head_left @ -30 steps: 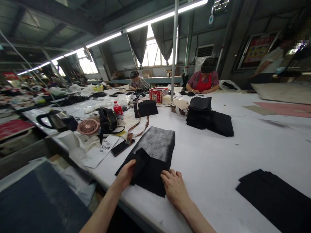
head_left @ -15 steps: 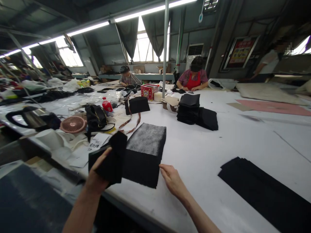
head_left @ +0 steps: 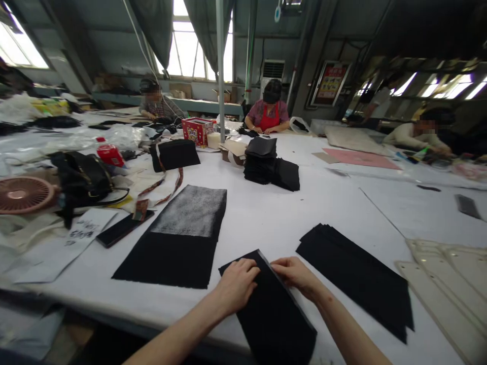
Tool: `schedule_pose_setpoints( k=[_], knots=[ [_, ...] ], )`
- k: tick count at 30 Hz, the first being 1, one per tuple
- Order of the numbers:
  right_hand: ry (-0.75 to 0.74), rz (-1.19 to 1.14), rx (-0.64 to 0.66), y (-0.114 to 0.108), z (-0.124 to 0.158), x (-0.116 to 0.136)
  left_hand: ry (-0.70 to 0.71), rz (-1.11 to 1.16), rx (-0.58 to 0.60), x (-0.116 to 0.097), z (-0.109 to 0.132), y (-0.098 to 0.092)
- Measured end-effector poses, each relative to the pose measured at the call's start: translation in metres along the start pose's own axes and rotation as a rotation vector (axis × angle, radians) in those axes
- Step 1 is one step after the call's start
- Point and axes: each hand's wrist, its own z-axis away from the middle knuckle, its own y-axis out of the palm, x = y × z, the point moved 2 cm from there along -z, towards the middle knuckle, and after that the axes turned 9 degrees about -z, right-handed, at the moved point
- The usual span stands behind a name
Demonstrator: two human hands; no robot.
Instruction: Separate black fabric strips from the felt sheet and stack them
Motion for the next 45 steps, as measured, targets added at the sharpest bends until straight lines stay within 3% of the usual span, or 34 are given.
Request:
schedule_pose_setpoints(
  k=[8,14,20,27,45],
  knots=[
    [-0.253,0.367,-0.484,0.044,-0.009,-0.006,0.092,-0.246,0.021,0.018,-0.019,0.002],
    [-0.662,0.784,-0.682,0.061,-0.007,-0.029,0.126,-0.259,0.033,0.033,-0.033,-0.001],
    [-0.831,0.925,-0.647,0.066,-0.011,-0.039,0.201,-0.322,-0.007,0.044,-0.035,0.010],
    [-0.817,1.010,-0.610,0.071,-0.010,-0.039,0.142,-0.276,-0.063,0.056,-0.032,0.018],
    [-0.817,1.056,-0.590,0.072,-0.011,-0.040,0.116,-0.193,-0.081,0.063,-0.033,0.013]
  ],
)
